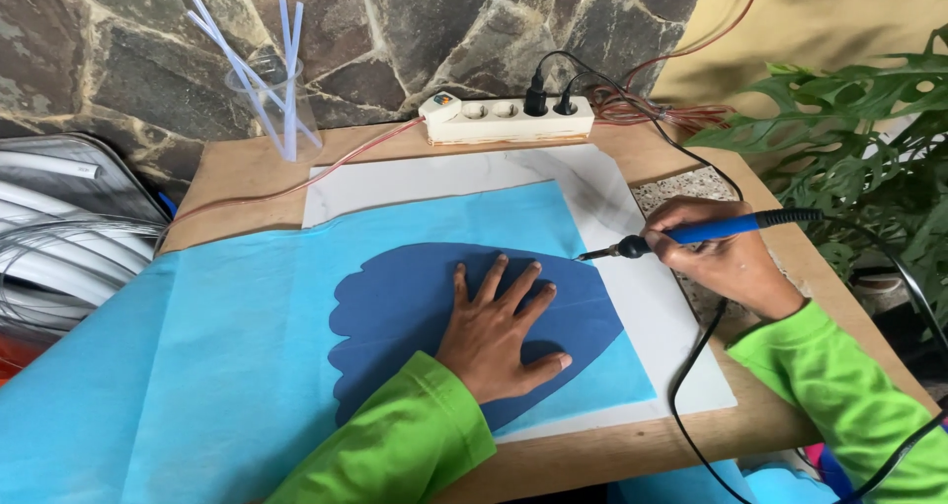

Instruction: Using a soldering iron to heat-cut a specific shape out of blue fabric on a workbench.

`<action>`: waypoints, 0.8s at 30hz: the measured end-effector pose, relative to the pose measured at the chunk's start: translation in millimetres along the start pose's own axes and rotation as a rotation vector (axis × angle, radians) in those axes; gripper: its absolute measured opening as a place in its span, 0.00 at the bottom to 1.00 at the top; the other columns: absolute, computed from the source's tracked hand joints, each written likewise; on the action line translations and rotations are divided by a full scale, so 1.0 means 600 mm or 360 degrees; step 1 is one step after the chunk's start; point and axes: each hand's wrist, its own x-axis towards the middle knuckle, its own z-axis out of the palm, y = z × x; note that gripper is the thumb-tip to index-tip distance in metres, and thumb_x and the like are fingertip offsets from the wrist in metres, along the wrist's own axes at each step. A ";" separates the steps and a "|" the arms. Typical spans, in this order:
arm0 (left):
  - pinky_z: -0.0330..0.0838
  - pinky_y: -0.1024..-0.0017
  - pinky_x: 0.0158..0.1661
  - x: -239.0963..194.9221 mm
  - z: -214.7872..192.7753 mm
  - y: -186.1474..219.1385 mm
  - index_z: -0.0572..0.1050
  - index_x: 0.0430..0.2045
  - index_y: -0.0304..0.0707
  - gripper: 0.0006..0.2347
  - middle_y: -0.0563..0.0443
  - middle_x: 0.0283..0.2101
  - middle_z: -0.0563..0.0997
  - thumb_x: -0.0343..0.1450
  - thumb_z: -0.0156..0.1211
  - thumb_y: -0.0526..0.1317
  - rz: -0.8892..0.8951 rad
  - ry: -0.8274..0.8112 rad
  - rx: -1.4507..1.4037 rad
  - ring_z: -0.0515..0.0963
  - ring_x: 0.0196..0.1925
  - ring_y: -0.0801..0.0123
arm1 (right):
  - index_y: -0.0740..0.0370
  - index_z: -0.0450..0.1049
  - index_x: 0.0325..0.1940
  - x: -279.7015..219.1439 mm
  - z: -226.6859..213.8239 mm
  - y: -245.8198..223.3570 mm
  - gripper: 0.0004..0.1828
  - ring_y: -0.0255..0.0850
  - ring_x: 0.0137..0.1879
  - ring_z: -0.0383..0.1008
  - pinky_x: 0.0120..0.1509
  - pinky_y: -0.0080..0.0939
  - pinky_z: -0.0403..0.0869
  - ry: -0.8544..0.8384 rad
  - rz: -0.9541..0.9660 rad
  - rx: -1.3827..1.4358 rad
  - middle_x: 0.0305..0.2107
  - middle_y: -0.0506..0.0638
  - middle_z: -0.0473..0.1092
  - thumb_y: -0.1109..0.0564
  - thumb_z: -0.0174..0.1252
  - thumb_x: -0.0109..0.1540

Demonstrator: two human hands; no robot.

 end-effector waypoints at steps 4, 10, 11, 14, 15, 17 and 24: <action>0.39 0.29 0.49 -0.001 0.001 0.000 0.61 0.52 0.45 0.30 0.49 0.61 0.55 0.60 0.38 0.63 -0.0004 0.0001 -0.0004 0.49 0.61 0.43 | 0.64 0.70 0.22 -0.006 -0.008 0.004 0.04 0.36 0.28 0.68 0.34 0.31 0.66 -0.0012 -0.0016 -0.0006 0.22 0.50 0.69 0.67 0.53 0.52; 0.39 0.29 0.49 0.000 0.002 0.000 0.62 0.51 0.45 0.30 0.49 0.60 0.56 0.60 0.38 0.63 0.0001 0.0015 -0.0002 0.50 0.61 0.43 | 0.65 0.70 0.23 -0.013 -0.021 0.003 0.02 0.36 0.29 0.69 0.34 0.31 0.68 -0.0039 0.0058 0.0007 0.23 0.50 0.70 0.66 0.54 0.51; 0.39 0.29 0.49 0.000 0.002 0.000 0.62 0.51 0.45 0.30 0.49 0.60 0.56 0.60 0.38 0.63 0.0000 0.0020 -0.0014 0.49 0.61 0.43 | 0.65 0.70 0.23 -0.013 -0.022 0.001 0.02 0.36 0.29 0.69 0.33 0.31 0.68 -0.0032 0.0077 -0.0011 0.23 0.50 0.70 0.67 0.53 0.50; 0.39 0.29 0.49 -0.001 0.002 0.000 0.62 0.51 0.45 0.30 0.49 0.60 0.56 0.60 0.39 0.63 0.0004 0.0035 -0.0024 0.50 0.61 0.43 | 0.65 0.71 0.23 -0.014 -0.026 -0.009 0.02 0.35 0.29 0.69 0.33 0.30 0.68 -0.0045 0.0078 -0.0017 0.23 0.50 0.70 0.67 0.53 0.51; 0.40 0.29 0.48 -0.002 0.002 0.000 0.62 0.51 0.45 0.30 0.49 0.60 0.56 0.60 0.39 0.63 0.0007 0.0048 -0.0020 0.50 0.61 0.43 | 0.65 0.71 0.23 -0.013 -0.028 -0.013 0.03 0.36 0.29 0.69 0.33 0.30 0.68 -0.0064 0.0056 -0.0006 0.23 0.50 0.70 0.66 0.53 0.51; 0.39 0.29 0.49 -0.001 0.004 -0.001 0.62 0.51 0.45 0.30 0.49 0.60 0.56 0.60 0.38 0.63 0.0005 0.0040 -0.0012 0.50 0.61 0.43 | 0.65 0.71 0.22 -0.014 -0.028 -0.014 0.03 0.35 0.29 0.70 0.34 0.30 0.68 -0.0056 0.0080 -0.0026 0.23 0.50 0.71 0.67 0.53 0.50; 0.37 0.30 0.50 -0.002 0.007 -0.003 0.60 0.53 0.46 0.31 0.49 0.61 0.55 0.60 0.36 0.64 0.0004 0.0017 -0.0012 0.48 0.62 0.44 | 0.63 0.70 0.21 -0.020 -0.037 -0.005 0.04 0.34 0.28 0.68 0.33 0.30 0.66 -0.0045 0.0171 -0.0066 0.22 0.48 0.70 0.68 0.52 0.48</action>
